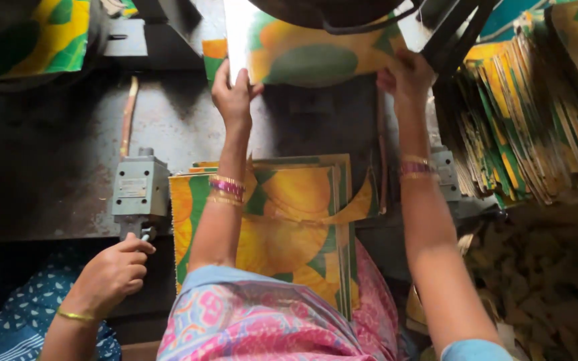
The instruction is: Operating a hydraulic press machine to manufacture paper plates from pre-printed paper sheets.
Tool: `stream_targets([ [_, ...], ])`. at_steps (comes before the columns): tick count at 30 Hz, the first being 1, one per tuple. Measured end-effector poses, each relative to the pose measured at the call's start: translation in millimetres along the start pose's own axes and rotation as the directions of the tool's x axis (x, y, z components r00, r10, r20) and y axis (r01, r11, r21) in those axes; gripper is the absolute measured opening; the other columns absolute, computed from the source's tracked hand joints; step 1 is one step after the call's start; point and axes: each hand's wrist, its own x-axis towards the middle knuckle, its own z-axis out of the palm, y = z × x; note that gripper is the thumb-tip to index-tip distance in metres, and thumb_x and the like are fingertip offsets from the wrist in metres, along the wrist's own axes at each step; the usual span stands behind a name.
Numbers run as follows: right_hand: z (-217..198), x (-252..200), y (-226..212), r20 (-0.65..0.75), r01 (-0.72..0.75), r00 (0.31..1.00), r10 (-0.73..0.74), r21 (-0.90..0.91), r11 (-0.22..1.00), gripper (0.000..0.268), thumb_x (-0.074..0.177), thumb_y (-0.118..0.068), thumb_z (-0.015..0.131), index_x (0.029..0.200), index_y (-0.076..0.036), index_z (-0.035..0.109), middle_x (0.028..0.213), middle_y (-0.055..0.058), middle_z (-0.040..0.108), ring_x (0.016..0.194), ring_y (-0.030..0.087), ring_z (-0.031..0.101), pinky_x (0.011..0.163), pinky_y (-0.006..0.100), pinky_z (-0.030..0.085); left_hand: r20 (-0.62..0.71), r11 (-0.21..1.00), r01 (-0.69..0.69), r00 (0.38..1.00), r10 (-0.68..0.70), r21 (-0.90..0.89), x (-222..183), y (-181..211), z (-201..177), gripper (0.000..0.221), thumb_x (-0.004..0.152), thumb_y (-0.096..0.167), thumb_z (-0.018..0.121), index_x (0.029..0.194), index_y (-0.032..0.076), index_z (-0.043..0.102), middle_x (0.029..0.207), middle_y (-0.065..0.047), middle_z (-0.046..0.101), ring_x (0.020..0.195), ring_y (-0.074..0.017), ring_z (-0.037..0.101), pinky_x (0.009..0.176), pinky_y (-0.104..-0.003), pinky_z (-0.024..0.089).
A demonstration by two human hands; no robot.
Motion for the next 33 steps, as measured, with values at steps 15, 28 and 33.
stream_targets([
  [15,46.0,0.4,-38.8,-0.250,-0.116,0.968,0.002,-0.445,0.888,0.050,0.085,-0.010,0.081,0.127,0.002,0.056,0.101,0.011,0.071,0.072,0.017,0.079,0.059,0.030,0.068,-0.052,0.995,0.037,0.998,-0.033,0.093,38.8,-1.1,2.5,0.035,0.093,0.008,0.072,0.116,0.004,0.046,0.078,-0.009,0.063,0.056,-0.0197,0.072,0.047,-0.032,0.064],
  [28,38.7,-3.1,-39.4,-0.270,-0.141,0.963,0.013,-0.460,0.876,0.053,0.083,-0.011,0.084,0.127,0.004,0.058,0.100,0.014,0.073,0.070,0.017,0.078,0.058,0.031,0.069,-0.037,0.992,0.031,0.999,-0.027,0.122,33.5,-2.3,2.6,0.037,0.093,0.008,0.073,0.118,0.002,0.047,0.075,-0.010,0.065,0.054,-0.0189,0.072,0.046,-0.031,0.063],
  [33,59.1,-21.9,-64.3,-0.288,-0.190,0.956,0.044,-0.503,0.843,0.057,0.084,-0.017,0.086,0.130,0.001,0.056,0.095,0.016,0.074,0.067,0.014,0.076,0.058,0.030,0.063,-0.100,0.990,0.073,0.993,-0.061,0.121,26.9,15.3,4.6,0.045,0.094,0.017,0.073,0.122,0.003,0.042,0.069,-0.010,0.065,0.051,-0.0181,0.069,0.043,-0.031,0.062],
])
